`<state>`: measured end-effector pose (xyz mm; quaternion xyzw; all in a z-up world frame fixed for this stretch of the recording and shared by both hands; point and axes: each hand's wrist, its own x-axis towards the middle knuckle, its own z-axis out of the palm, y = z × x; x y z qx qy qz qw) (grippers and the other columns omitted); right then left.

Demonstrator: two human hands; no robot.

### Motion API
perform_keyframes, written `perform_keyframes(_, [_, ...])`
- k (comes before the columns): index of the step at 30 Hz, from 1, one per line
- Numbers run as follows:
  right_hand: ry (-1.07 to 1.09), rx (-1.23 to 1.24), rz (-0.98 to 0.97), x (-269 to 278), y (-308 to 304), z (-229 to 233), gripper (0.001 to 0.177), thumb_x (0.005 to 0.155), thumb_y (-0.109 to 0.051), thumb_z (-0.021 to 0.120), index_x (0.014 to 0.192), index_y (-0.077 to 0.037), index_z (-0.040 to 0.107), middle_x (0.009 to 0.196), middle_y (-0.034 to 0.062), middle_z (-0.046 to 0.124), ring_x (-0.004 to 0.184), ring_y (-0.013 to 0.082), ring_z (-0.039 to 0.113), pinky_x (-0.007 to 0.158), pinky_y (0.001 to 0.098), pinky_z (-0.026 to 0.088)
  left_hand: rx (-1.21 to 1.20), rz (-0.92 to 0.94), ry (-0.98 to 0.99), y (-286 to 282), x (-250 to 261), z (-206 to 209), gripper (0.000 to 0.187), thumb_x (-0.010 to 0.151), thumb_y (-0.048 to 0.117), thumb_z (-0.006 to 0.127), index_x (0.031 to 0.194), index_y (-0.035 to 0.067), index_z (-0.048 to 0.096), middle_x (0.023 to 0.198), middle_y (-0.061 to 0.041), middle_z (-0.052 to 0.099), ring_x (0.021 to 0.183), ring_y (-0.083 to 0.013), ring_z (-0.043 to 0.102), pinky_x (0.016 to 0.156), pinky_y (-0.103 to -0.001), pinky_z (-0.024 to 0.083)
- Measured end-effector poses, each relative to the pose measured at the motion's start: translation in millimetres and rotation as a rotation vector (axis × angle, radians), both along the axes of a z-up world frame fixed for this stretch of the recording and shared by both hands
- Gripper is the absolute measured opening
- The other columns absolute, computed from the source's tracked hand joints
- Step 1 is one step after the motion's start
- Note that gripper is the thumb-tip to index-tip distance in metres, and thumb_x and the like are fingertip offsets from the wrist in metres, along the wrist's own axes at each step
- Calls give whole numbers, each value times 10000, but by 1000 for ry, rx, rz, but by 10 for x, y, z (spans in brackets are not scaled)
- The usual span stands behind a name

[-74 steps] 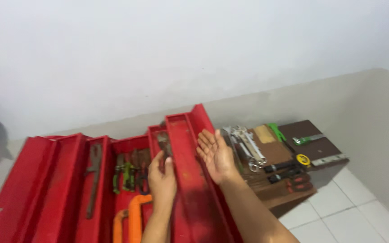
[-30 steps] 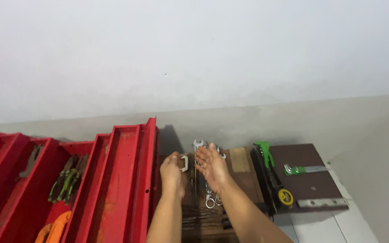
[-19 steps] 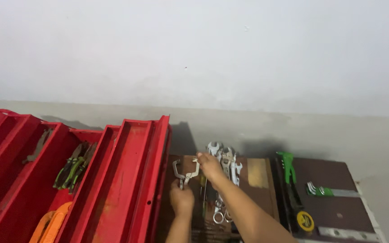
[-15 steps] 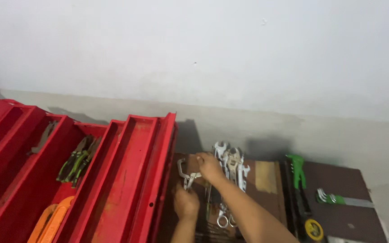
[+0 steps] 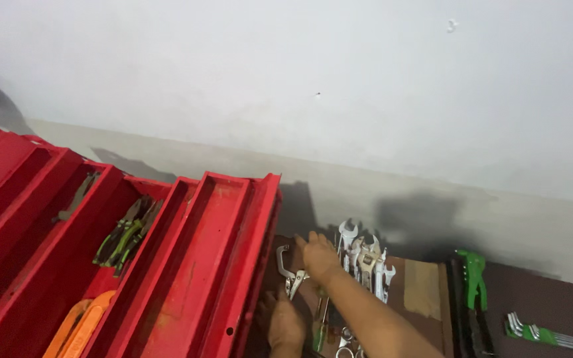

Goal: The person sorts hand tools from a wooden box on the floor and places them into the trays of a red cantilever toolbox, arranging pliers, scissors, and wrenches into separate trays by type and size.

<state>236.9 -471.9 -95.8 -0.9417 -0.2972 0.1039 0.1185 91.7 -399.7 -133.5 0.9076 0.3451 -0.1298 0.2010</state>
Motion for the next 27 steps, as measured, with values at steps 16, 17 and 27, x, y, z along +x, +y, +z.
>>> perform_keyframes(16, [533,452,-250,738,55,-681,433,921,-262,592,1338,-161,654,1274,227,565,1114,391,632,980,439,548,-308,114,-327,52,136,123,785,874,145,668,1563,222,298,1552,-271,293,1423,-422,378,1134,-480,403])
perform_keyframes(17, [605,532,-306,710,59,-509,431,925,-325,575,1303,-142,670,1252,202,628,1104,368,684,970,434,563,-319,128,-309,39,149,181,777,883,147,666,1559,230,293,1562,-266,277,1400,-417,414,1106,-476,438])
perform_keyframes(27, [366,237,-675,106,103,852,806,687,-743,737,1174,-101,746,1277,148,630,1193,289,643,999,425,541,-51,-68,-484,-176,112,552,674,784,163,707,1422,133,489,1238,-200,561,1020,-396,666,863,-489,559])
